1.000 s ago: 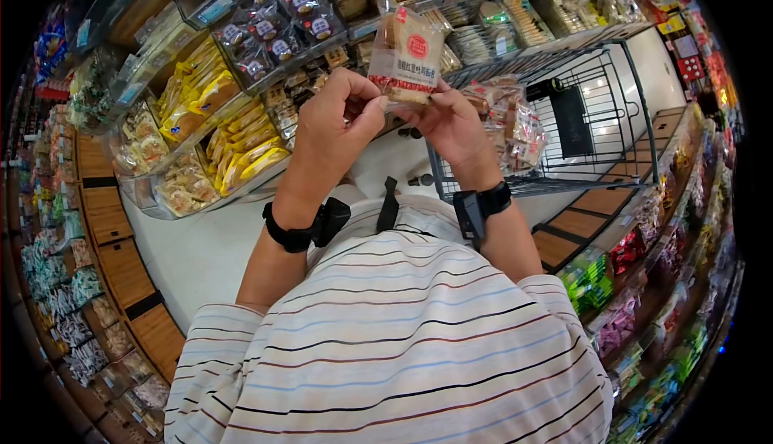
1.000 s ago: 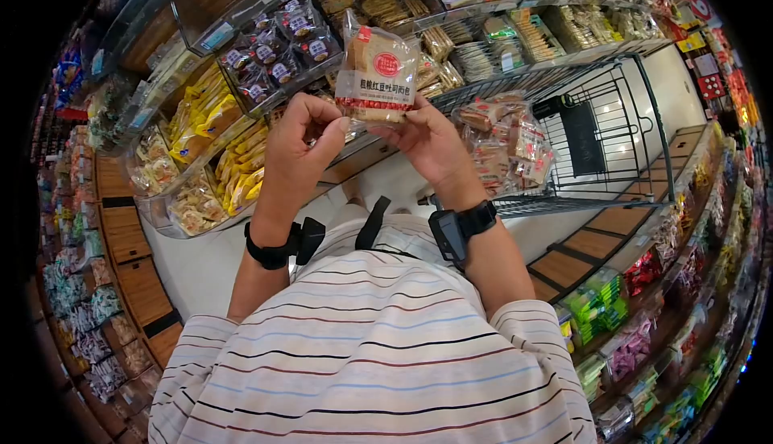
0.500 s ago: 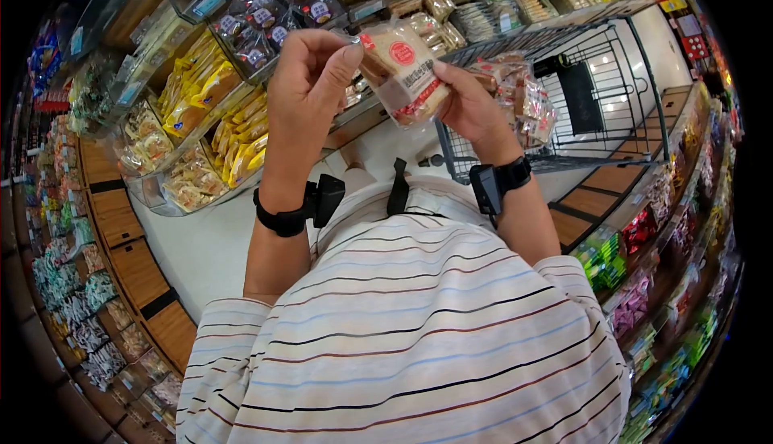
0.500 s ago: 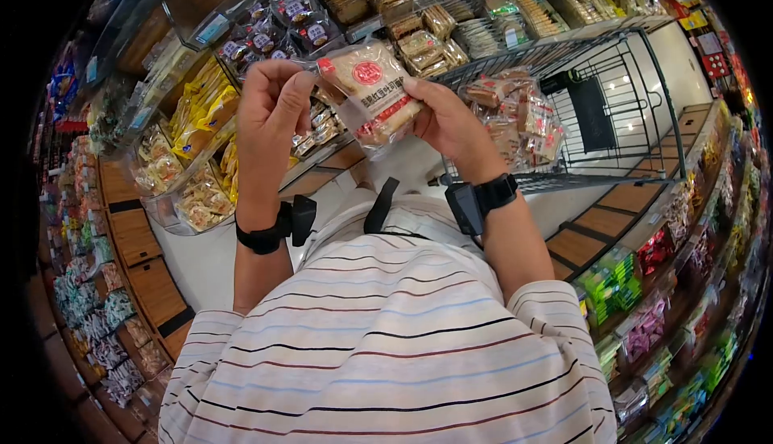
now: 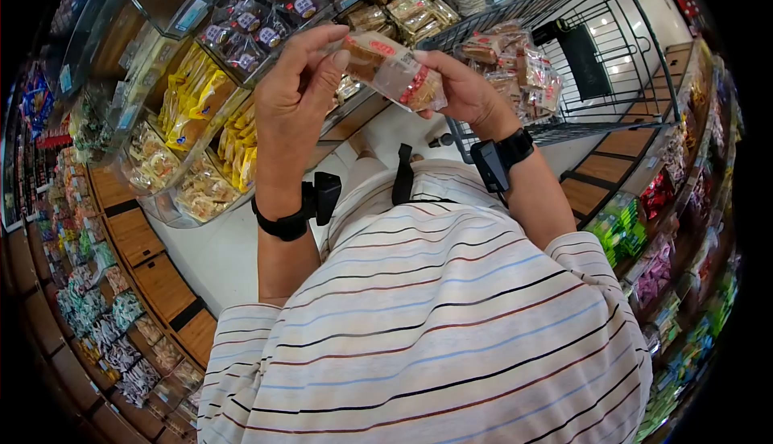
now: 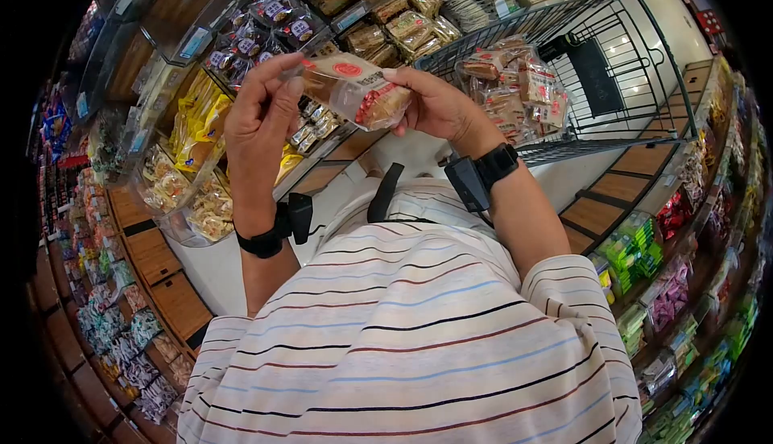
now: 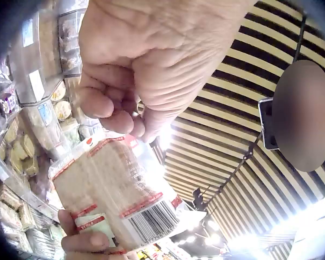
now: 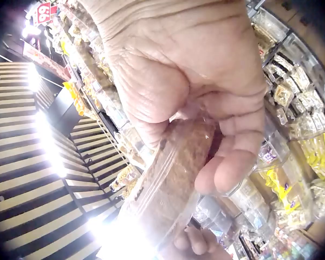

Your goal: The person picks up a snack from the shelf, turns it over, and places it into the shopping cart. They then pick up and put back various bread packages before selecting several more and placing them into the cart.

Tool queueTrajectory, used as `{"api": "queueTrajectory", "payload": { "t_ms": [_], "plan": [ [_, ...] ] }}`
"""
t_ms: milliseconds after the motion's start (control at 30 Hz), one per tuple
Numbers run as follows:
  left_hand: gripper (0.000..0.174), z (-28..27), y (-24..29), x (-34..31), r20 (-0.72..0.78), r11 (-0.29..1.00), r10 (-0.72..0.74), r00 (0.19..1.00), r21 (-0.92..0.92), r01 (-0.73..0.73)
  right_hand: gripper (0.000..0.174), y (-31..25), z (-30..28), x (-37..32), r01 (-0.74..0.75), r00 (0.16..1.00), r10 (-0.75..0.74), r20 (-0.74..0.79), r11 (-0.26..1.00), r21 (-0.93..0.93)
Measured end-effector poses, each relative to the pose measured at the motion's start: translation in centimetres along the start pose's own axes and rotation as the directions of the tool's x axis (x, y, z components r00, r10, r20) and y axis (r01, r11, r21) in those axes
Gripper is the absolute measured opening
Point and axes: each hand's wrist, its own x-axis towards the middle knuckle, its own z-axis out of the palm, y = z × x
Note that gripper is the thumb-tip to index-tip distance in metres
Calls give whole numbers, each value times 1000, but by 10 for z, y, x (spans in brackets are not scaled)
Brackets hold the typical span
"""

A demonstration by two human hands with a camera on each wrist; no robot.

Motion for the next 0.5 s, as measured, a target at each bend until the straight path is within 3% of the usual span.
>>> {"api": "queueTrajectory", "payload": {
  "t_ms": [133, 333, 500],
  "plan": [
    [17, -1, 0, 1, 1, 997, 13, 1000, 79, -13, 38, 0, 1, -1, -5, 1000, 5, -6, 1000, 0],
    [8, 3, -5, 5, -27, 955, 188, 982, 239, -176, 37, 1, -1, 2, -16, 1000, 16, -1, 1000, 0],
    [8, 3, -4, 4, -60, 953, 183, 981, 257, -162, 37, 5, -4, 5, -34, 999, 34, -8, 999, 6]
  ]
}}
